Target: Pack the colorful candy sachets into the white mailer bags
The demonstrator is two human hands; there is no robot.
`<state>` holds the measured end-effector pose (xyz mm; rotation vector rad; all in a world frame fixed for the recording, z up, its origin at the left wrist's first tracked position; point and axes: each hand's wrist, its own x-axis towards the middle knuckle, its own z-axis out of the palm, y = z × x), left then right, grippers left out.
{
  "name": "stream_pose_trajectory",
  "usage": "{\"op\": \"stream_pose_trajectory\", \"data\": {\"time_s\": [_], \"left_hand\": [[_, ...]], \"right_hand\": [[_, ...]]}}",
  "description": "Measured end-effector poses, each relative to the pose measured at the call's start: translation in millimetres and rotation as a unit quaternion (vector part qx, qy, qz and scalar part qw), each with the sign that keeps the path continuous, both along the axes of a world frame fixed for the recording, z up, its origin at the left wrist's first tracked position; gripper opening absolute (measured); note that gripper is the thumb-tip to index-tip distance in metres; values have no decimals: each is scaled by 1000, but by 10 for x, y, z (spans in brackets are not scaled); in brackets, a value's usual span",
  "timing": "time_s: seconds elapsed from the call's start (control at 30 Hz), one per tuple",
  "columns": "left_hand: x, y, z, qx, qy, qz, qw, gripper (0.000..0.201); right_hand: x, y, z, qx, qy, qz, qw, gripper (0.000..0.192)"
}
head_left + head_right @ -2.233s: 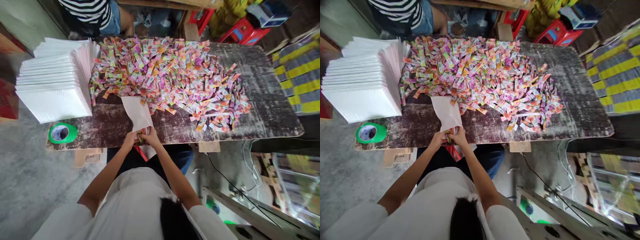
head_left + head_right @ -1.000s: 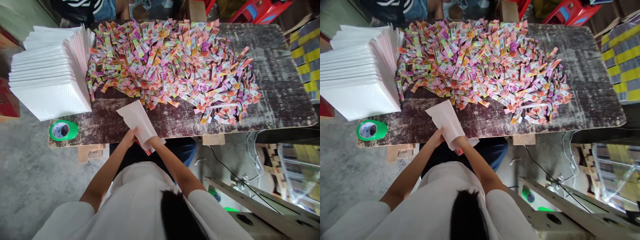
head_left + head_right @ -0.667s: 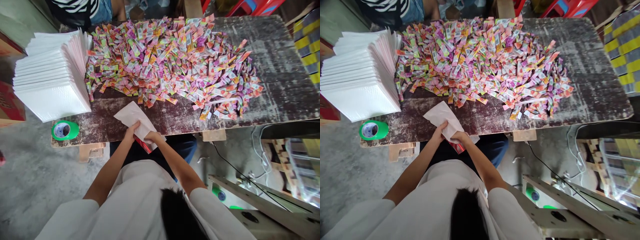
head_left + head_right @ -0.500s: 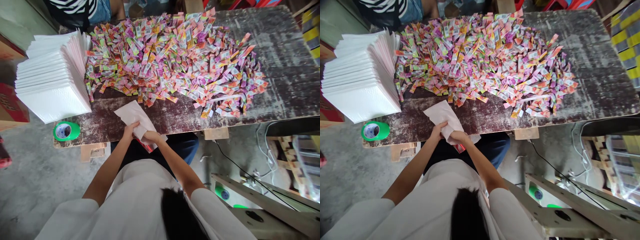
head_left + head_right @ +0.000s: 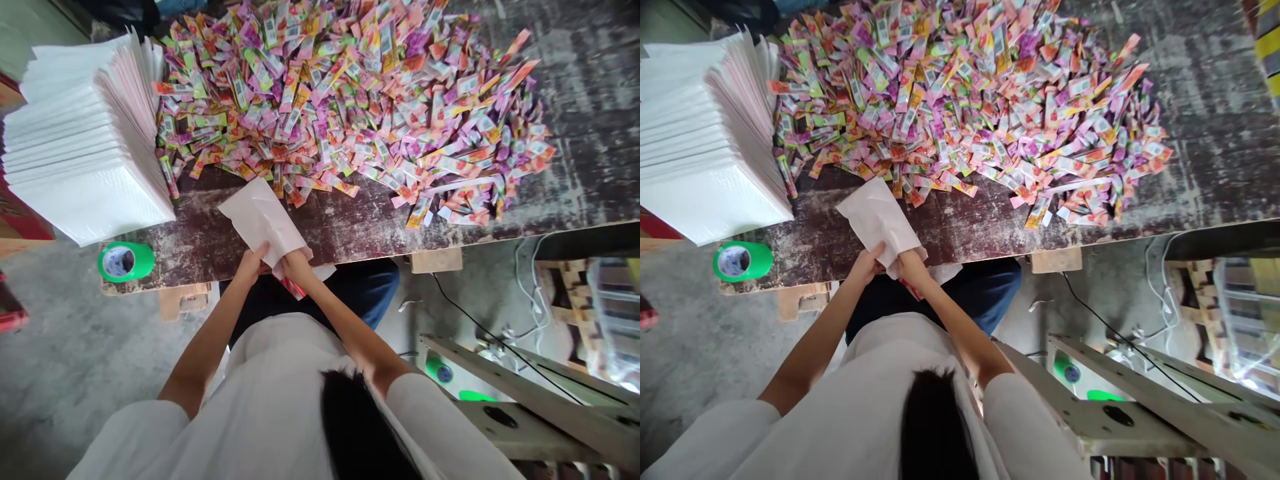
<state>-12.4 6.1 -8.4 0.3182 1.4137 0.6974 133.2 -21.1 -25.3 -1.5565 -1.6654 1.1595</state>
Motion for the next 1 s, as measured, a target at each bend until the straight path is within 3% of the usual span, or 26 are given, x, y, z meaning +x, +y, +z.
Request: {"op": "stream_pose_trajectory", "data": {"time_s": [0.17, 0.27, 0.4, 0.5, 0.6, 0.67, 0.73, 0.77, 0.83, 0.9, 0.97, 1.0], "left_hand": [[-15, -53, -9, -38, -60, 1, 997, 41], [23, -117, 2, -48, -94, -2, 994, 38], [15, -116, -10, -44, -76, 9, 996, 35], [-117, -85, -19, -27, -20, 9, 999, 34], [-355, -85, 66, 38, 118, -63, 990, 39], [-500, -76, 191, 160, 286, -92, 940, 49], [-573, -28, 325, 317, 416, -119, 844, 61], [-573, 12, 375, 385, 439, -157, 796, 63], [-515, 107, 400, 477, 413, -298, 716, 61], [-432, 191, 312, 504, 341, -459, 647, 58], [-389, 237, 147, 494, 283, -557, 605, 59], [-392, 244, 57, 488, 267, -577, 599, 60]], "right_hand": [[228, -378, -85, 112, -40, 76, 990, 26], [183, -414, -124, 146, -71, 134, 978, 18], [203, -415, -17, 161, -84, 149, 972, 17], [729, -641, 120, 104, -80, 160, 978, 19], [1690, -1053, 212, -67, -177, 142, 972, 7], [2277, -1306, 259, -145, -337, 93, 926, 15], [2577, -1419, 306, -159, -445, 30, 881, 23], [2586, -1398, 325, -135, -465, 11, 875, 26], [2347, -1203, 343, -41, -436, 10, 899, 34], [1888, -866, 331, 71, -364, 52, 927, 43], [1400, -497, 293, 145, -295, 120, 937, 49], [1198, -331, 263, 168, -267, 168, 934, 49]]}}
